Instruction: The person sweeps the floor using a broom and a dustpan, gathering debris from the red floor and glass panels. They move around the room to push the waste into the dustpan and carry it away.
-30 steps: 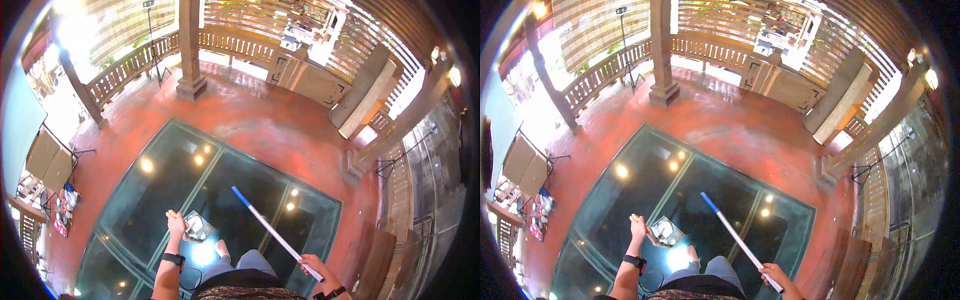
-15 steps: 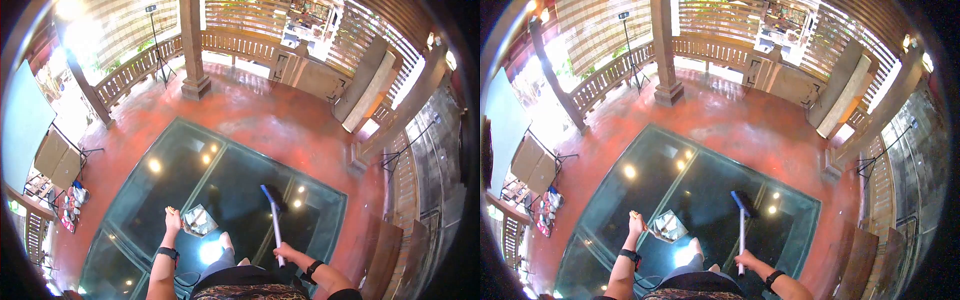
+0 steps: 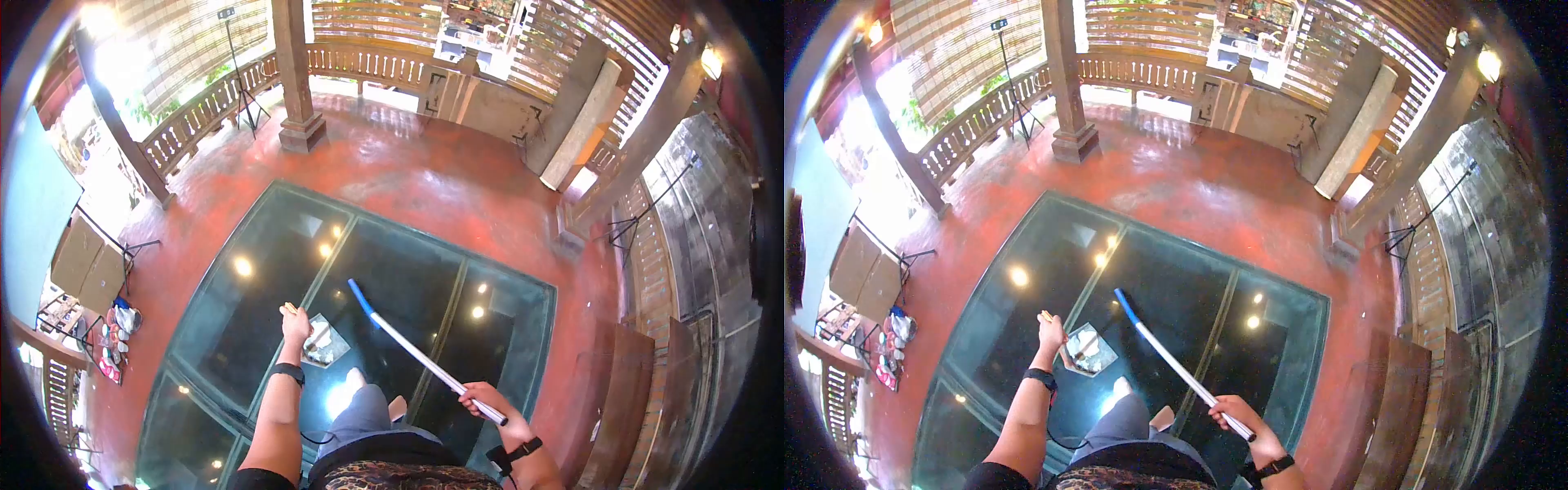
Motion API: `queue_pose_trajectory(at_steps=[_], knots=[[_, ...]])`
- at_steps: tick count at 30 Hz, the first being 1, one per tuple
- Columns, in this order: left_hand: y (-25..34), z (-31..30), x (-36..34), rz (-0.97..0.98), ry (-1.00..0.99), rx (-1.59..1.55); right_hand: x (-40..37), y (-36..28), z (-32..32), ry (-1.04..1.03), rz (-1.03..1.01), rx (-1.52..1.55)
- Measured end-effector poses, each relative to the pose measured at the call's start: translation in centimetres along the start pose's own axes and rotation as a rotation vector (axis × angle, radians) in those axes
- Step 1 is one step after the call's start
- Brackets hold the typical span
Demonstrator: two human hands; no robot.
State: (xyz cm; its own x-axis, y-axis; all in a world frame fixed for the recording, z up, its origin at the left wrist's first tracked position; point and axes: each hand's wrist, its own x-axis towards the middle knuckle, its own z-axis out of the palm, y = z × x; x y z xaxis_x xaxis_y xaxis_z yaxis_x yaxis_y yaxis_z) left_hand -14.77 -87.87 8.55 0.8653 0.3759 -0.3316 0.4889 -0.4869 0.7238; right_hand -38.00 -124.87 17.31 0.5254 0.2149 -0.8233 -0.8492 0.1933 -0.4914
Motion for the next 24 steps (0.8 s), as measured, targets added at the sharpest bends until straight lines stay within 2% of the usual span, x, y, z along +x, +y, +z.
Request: queue_pose_trajectory(at_steps=[2, 4, 7, 10, 13, 15, 16, 24], knots=[[-0.1, -0.1, -1.2, 0.072, 0.055, 0.021, -1.7, 1.3, -0.1, 0.065, -0.064, -0.086], [-0.2, -0.3, -1.9, 0.128, 0.093, 0.022, -2.4, 3.0, 0.0, 0.214, -0.074, -0.163], [0.9, -2.1, -4.0, 0.111, 0.024, 0.020, -2.7, 5.5, 1.2, 0.410, -0.142, -0.236], [-0.8, -2.8, -3.2, 0.198, 0.017, 0.070, 0.2, 8.7, 1.5, 0.539, -0.229, -0.243], [-1.8, -4.8, -2.2, 0.235, 0.046, 0.037, 3.7, 10.5, 2.4, 0.622, -0.159, -0.272], [-2.6, -6.9, -1.5, 0.188, 0.006, 0.043, 5.3, 10.9, 3.3, 0.637, -0.115, -0.276], [-4.6, -7.3, -0.2, 0.204, 0.047, 0.011, 6.3, 11.3, 3.8, 0.625, -0.104, -0.243], [-14.8, -16.7, 6.5, 0.032, -0.222, -0.338, 11.6, 13.1, 13.0, 0.626, -0.119, -0.274]])
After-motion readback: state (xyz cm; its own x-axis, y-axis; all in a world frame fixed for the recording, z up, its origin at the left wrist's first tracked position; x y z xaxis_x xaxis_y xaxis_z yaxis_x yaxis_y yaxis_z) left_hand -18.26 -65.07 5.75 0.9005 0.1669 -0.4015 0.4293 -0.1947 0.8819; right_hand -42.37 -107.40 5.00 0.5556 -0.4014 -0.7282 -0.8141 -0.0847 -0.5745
